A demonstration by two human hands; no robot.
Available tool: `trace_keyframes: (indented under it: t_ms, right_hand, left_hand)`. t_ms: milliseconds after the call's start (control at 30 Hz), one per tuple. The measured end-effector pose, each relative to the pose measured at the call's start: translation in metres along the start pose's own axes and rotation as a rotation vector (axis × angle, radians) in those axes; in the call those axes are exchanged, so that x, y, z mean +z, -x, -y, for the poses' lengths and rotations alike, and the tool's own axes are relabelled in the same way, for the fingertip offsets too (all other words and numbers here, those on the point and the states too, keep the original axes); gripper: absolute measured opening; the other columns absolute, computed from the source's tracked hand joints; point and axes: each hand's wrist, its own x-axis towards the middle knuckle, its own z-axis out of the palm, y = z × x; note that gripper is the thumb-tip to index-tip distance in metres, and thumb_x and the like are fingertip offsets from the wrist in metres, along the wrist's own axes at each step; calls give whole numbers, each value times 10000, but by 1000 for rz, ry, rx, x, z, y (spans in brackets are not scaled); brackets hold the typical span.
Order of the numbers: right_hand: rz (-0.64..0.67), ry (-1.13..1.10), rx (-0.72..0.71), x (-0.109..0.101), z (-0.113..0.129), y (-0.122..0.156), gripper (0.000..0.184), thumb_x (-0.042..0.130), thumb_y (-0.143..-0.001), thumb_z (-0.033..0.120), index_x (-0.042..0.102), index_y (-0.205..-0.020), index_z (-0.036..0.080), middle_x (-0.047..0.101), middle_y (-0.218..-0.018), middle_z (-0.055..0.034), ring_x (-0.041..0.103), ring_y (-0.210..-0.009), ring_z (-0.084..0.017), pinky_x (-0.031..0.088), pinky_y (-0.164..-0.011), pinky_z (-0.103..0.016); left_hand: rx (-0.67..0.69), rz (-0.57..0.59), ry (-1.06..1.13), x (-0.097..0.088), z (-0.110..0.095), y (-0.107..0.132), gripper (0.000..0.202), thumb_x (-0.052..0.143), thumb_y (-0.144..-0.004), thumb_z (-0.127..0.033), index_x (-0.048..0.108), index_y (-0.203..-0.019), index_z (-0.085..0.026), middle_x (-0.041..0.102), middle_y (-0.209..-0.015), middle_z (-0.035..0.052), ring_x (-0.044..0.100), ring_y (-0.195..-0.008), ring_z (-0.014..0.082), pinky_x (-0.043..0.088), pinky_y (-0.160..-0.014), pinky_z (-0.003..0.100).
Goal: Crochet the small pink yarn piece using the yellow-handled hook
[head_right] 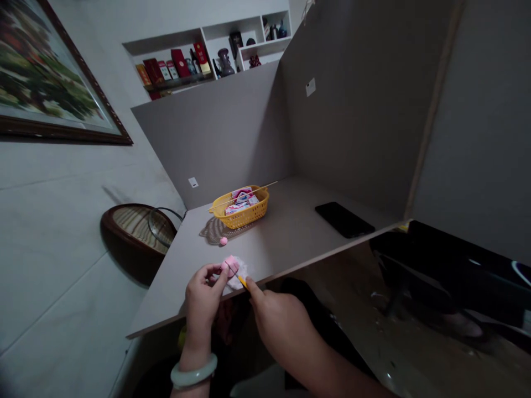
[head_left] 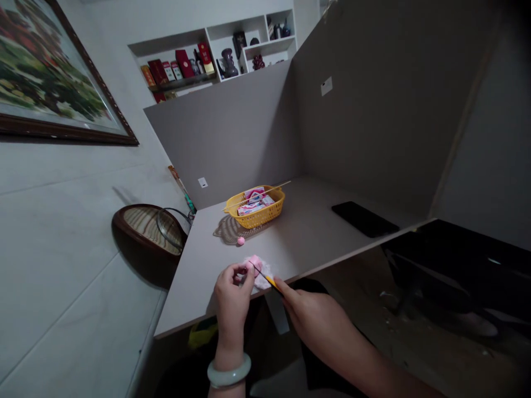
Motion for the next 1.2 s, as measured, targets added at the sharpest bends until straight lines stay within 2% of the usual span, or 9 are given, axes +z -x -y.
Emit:
trace_keyframes:
  t_ms: [133,367,633,933,1200]
  right_hand:
    - [17,14,-16,-3,6,-18,560,423,-899,62,471,-1440,198,760,-854,-37,708,-663,-183,333,-495,-273]
    - [-5,4,-14,2,-1,8,480,447,-935,151,495,-1410,202,725,-722,-3,688,-595,-174,304,-456,-272]
    - [46,16,24,-2,11,-24,591,420,-901,74,436,-1474,214,760,-850,-37,707,-662,-190,303,-482,-281]
    - [53,18,16,4,13,-15,604,417,-896,85,404,-1491,187,752,-841,-40,692,-633,-185,297,-468,-281]
    - [56,14,9,8,2,7,527,414,-944,115,440,-1466,184,743,-823,-35,692,-644,-189,318,-485,-288]
  left_hand:
    - [12,0,17,1,2,0,294,644,-814,-472,707,-824,-185,719,-779,71,648,-694,202,506,-647,297]
    - [30,-30,-13,-1,4,2,254,647,-819,-444,704,-829,-197,713,-801,63,638,-710,194,499,-645,284]
    - [54,-32,-47,0,1,3,266,636,-823,-465,699,-851,-209,724,-851,73,660,-757,212,517,-681,308]
    - [42,-32,-56,0,5,3,288,626,-834,-477,690,-853,-197,723,-842,78,664,-742,211,517,-653,302]
    - [30,-39,-88,2,4,3,266,619,-834,-449,687,-862,-193,709,-847,68,639,-755,210,495,-691,306]
